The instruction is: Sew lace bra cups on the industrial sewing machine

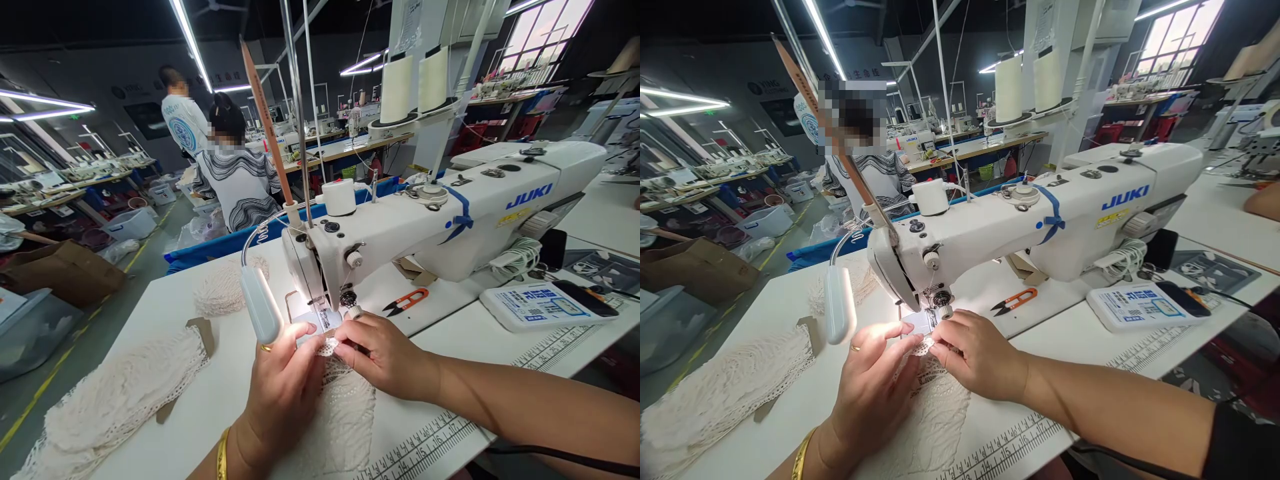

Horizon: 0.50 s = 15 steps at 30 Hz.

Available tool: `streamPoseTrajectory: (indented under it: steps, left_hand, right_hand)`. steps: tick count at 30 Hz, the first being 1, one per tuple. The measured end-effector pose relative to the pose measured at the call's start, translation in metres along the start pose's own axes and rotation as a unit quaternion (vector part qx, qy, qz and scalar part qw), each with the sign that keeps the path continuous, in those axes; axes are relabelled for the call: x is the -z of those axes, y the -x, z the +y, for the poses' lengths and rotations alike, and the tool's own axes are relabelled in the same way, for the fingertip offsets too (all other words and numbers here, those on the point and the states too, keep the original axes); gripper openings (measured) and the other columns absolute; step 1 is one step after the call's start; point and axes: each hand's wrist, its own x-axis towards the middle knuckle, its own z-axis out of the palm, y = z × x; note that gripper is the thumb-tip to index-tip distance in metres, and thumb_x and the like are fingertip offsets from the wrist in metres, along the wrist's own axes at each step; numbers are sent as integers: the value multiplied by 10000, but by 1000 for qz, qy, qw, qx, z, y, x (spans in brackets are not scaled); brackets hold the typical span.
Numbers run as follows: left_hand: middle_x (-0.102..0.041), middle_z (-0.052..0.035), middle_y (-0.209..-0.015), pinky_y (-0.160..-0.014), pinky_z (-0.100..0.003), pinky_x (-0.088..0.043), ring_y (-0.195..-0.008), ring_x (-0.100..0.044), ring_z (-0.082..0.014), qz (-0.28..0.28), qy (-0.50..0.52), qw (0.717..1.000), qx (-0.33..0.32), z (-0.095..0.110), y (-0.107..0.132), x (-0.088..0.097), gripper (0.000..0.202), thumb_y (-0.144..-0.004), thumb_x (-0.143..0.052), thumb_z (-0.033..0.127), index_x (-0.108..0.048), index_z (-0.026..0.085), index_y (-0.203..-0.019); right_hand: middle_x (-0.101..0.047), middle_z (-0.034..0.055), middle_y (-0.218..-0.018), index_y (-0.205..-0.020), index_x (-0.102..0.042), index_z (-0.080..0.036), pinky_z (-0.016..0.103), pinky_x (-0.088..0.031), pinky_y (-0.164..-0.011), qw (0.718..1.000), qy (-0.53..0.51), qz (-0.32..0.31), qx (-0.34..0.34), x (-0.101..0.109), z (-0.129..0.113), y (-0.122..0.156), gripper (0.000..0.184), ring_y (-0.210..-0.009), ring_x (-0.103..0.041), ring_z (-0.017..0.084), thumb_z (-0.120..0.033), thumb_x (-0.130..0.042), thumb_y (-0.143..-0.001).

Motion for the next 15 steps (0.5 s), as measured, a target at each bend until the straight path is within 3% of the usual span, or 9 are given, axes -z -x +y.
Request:
streamPoseTrajectory:
  steps: [4, 7, 11, 15]
  left_hand:
    - [-720, -76, -1099, -854, -430, -528, -954, -701, -251, 21, -3, 1000, -4, -2, 2, 0, 267, -984, -589, 81, -667, 261, -1165]
    - [-714, -73, -1084, -855, -395, -521, -936, -697, -223, 32, 2, 999, -17, -2, 1, 1, 258, -980, -613, 66, -689, 237, -1158]
    - [-705, -53, -1026, -795, -332, -523, -895, -698, -189, 34, 36, 999, -15, 0, -4, 3, 292, -967, -602, 34, -691, 235, -1160]
    - [-717, -39, -990, -765, -330, -548, -879, -707, -200, 34, 67, 997, 22, 10, -7, 8, 267, -958, -628, 75, -714, 269, -1120]
  right_hand:
    - [-663, 6, -832, -912, -575, -223, 320, -422, -731, 1000, -2, -4, 4, 0, -1, 2, 181, -751, -536, 183, -248, -511, -1078]
    - [-671, 22, -903, -1012, -592, -222, 334, -454, -770, 1000, -8, 0, -12, 1, -2, 2, 12, -827, -572, 208, -226, -585, -1021]
    - [-675, 60, -1061, -1157, -629, -225, 371, -501, -858, 999, -35, 1, 5, 2, -2, -1, 236, -987, -601, 245, -141, -618, -936]
    - [-711, 37, -1027, -1074, -647, -245, 369, -514, -877, 997, -72, 24, 33, 9, -5, -3, 142, -964, -614, 226, -147, -576, -999]
